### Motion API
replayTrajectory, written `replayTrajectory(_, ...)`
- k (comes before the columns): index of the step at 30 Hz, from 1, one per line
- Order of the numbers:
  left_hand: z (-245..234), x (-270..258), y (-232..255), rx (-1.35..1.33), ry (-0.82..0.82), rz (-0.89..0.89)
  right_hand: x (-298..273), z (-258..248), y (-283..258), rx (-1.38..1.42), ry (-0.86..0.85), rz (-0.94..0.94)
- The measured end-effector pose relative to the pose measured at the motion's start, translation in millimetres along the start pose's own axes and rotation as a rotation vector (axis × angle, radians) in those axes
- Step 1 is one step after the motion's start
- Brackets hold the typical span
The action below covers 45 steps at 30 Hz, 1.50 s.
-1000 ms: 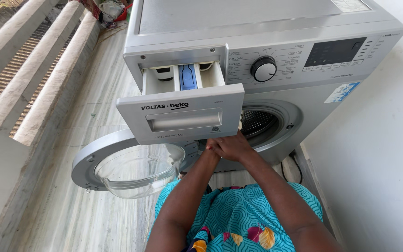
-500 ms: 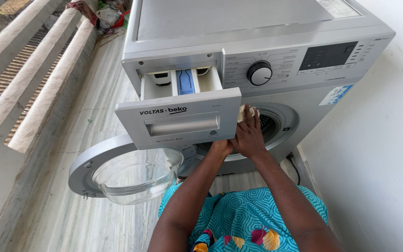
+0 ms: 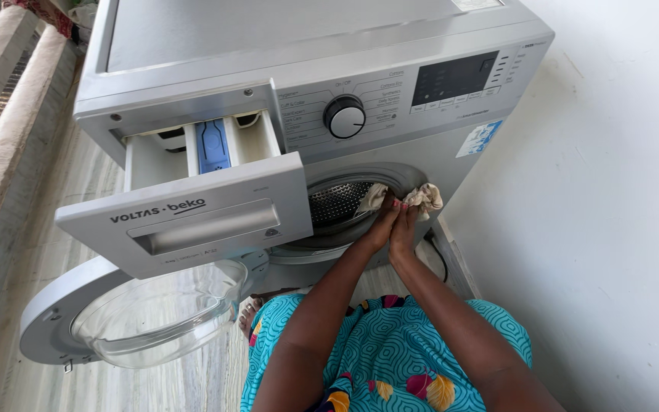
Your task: The person wipes the front panel, control panel, and door seal of a washing machine using a cloth. They also wipe the inside of the open door and the detergent drawer area.
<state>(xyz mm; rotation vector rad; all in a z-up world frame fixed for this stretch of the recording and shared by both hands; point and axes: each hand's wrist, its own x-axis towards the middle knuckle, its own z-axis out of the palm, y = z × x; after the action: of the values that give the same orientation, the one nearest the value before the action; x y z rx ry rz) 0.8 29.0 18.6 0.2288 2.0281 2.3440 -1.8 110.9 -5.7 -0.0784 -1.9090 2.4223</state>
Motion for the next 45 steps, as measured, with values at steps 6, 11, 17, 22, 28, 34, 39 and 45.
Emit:
replayTrajectory(6, -13.0, -10.4, -11.8, 0.123, -0.035, -0.285, -3.1, -3.1, 11.7, 0.312, 0.035, 0.607)
replayTrajectory(11, -52.6, -32.8, -18.5, 0.812, -0.090, -0.443, -17.0, 22.8, 20.8, 0.074, 0.031, 0.773)
replayTrajectory(17, -100.2, -78.6, -22.6, 1.484, -0.156, -0.743, -44.9, 68.1, 46.7, 0.093, -0.025, 0.773)
replayTrajectory(22, -119.0, -104.3, -4.3, 1.950, -0.251, -0.874, -78.4, 111.5, 63.5, 0.212, -0.139, 0.791)
replayTrajectory(28, -121.8, -155.8, 35.1, 2.119, -0.392, -0.893, -131.1, 153.8, 59.9, 0.240, -0.478, 0.744)
replayTrajectory(34, -127.2, -181.3, 42.7, 2.242, -0.522, -0.805, -170.2, 170.1, 10.2, 0.311, -0.513, 0.940)
replayTrajectory(39, -141.2, -164.0, 35.0, 1.934, -0.306, -0.796, -152.8, 175.4, 37.6, 0.400, -0.408, 0.935)
replayTrajectory(45, -121.9, -138.0, 41.0, 1.460, -0.202, -0.740, -89.6, 122.9, 64.0, 0.630, -0.212, 0.827)
